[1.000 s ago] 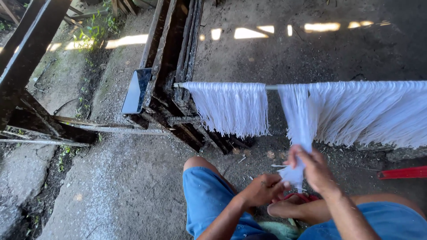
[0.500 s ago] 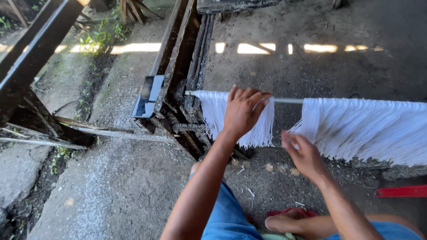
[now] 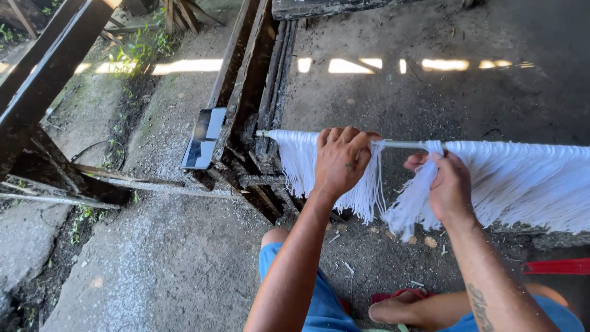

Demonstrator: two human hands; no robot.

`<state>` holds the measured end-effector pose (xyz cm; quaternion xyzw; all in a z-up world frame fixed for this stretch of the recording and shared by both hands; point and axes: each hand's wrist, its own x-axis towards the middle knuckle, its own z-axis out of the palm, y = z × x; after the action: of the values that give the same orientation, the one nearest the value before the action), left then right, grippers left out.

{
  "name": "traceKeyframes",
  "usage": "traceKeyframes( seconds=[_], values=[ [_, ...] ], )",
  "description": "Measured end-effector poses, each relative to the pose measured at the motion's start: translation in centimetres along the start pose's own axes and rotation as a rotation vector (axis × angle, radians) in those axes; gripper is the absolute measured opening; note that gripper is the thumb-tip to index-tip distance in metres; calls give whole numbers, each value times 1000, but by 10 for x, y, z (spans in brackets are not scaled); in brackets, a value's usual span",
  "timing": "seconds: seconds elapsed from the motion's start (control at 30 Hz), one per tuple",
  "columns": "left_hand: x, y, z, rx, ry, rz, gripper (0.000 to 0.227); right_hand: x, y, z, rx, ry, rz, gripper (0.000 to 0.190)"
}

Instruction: A person is seen sitting on a stool, efficiently organizing and spreading out bundles of white threads along a horizontal metal rod mounted on a wooden frame.

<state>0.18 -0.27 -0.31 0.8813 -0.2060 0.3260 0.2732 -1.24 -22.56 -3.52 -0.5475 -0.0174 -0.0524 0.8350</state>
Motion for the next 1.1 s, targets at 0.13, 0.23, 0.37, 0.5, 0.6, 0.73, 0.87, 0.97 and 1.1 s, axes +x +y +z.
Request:
traceKeyframes(
  seconds=[0.13,0.23,0.37,0.5,0.6,0.73,0.87,0.97,1.1],
  values=[
    [7,19,-4,-3,22,-46,36,-6,-14,5,-125,-65,29,31],
    [3,19,14,102,37,-87,34,-26,4,5,-312,-116,2,35],
    [-6,48,14,18,106,-120,32,-70,40,-23,-659,-88,218,48],
    [-42,91,37,-446,45,-118,37,-116,64,-58,-563,-295,300,48],
    [-80,92,66,-801,-205,-364,25,-136,60,-60,-460,-393,298,51],
    [-102,89,76,-1253,-349,-538,18,-134,67,-82,-516,-460,426,55],
    [-114,98,61,-1412,-398,-660,11,-116,6,-57,-489,-208,379,79],
    [-114,109,45,-1394,-511,-670,21,-104,-4,-46,-329,-135,261,32],
    [-110,119,22,-1300,-448,-708,21,-104,11,-52,-146,-143,154,13]
  ],
)
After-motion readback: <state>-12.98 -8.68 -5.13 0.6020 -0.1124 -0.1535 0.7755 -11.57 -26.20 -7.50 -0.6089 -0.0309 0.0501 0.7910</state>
